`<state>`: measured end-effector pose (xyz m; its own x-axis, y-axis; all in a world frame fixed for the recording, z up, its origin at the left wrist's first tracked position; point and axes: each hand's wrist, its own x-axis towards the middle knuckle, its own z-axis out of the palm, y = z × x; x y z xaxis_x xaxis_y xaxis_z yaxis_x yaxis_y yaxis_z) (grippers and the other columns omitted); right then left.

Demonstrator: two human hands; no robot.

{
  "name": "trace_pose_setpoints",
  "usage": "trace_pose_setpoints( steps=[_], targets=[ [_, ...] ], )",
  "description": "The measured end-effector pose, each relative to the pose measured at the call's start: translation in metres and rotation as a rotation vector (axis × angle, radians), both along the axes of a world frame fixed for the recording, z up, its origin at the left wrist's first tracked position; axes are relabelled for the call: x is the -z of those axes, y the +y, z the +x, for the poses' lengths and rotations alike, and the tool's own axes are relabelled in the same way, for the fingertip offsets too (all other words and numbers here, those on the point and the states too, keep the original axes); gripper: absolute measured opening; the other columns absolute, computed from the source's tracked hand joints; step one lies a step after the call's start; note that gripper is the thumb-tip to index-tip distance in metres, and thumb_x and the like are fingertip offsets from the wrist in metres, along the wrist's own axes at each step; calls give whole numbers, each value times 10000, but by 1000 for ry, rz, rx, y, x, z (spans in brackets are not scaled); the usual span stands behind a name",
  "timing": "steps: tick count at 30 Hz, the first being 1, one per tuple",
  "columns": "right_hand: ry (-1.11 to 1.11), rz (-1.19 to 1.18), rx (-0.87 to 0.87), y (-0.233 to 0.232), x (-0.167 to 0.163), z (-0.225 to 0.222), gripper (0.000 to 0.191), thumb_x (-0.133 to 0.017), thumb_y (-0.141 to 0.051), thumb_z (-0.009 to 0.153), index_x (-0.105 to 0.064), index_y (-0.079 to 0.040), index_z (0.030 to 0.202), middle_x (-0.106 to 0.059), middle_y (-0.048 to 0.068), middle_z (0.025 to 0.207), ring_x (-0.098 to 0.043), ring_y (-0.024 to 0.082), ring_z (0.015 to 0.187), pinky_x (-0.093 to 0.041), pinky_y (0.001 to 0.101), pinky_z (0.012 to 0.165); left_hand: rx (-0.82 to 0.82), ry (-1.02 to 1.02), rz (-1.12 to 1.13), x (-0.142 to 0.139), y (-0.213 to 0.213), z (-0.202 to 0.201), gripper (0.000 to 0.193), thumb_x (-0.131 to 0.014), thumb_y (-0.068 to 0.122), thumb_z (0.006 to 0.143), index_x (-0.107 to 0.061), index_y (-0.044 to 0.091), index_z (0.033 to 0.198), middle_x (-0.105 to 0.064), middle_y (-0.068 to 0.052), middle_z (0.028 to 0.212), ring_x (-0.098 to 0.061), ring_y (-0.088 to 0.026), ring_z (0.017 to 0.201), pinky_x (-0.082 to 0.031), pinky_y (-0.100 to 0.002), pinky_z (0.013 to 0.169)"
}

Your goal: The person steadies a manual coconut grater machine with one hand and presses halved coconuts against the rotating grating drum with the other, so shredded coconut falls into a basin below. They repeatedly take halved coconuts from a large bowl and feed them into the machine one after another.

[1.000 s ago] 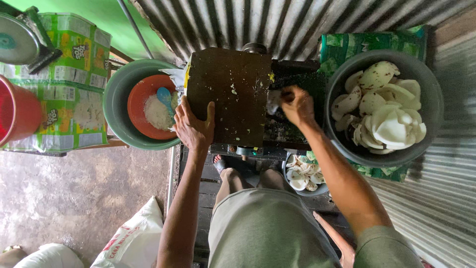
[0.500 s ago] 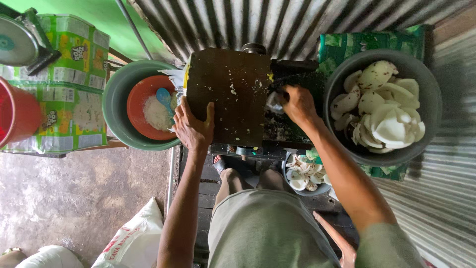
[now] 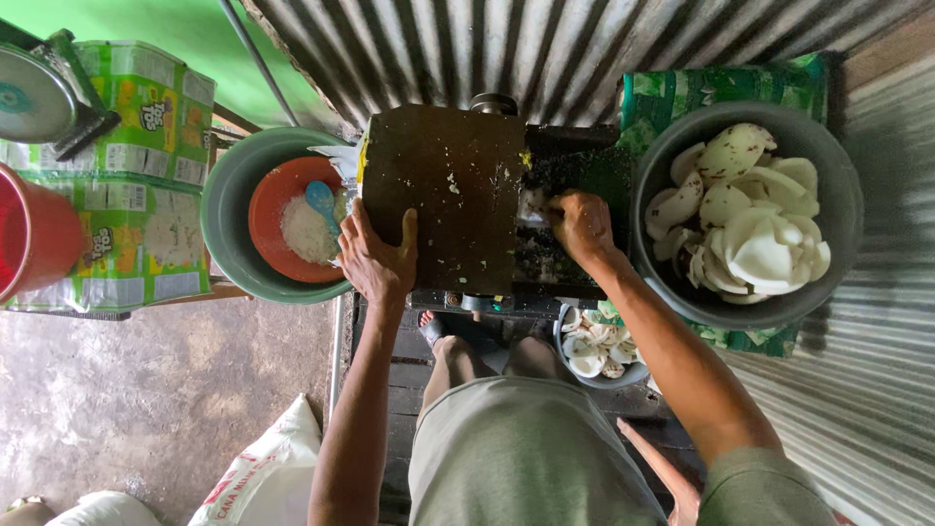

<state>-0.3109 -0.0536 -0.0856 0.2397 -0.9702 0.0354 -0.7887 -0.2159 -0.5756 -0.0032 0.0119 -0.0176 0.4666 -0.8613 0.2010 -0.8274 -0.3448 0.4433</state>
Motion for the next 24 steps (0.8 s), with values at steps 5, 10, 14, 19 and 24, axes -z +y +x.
trace_pose_setpoints(
  steps=[5,10,14,19,24],
  targets=[
    [6,-17,-18,-3,-8,6,167,-757,-119,824,-820,-114,979,-729,192,902,-708,400,815,-565,478,725,-1,-4,11,-1,0,0,865,-704,644,897,-499,16,1455,-624,-197,1270,-604,-395,1150,-464,-526,899],
    [37,-8,-16,-5,3,5,258,-699,-64,797,-823,-134,1012,-744,174,938,-718,385,830,-572,472,738,5,-12,5,0,1,0,862,-688,644,907,-497,14,1464,-619,-200,1293,-602,-400,1158,-463,-528,897],
    [238,139,19,-9,14,8,240,-635,-49,841,-816,-104,990,-745,180,948,-729,356,858,-584,451,772,11,-3,26,2,0,1,874,-674,657,914,-488,5,1466,-612,-208,1282,-606,-392,1148,-459,-533,892],
    [158,-145,6,-8,15,14,322,-631,-29,787,-851,-191,958,-765,140,873,-721,383,790,-554,522,710,19,-22,17,2,0,2,875,-669,662,918,-487,3,1465,-613,-211,1292,-604,-398,1150,-461,-531,899],
    [151,115,48,-11,7,15,286,-661,-113,845,-822,-210,1061,-749,160,936,-728,368,816,-574,482,719,21,4,28,-1,1,2,878,-672,658,915,-486,3,1470,-610,-209,1286,-603,-401,1141,-461,-530,910]
  ],
)
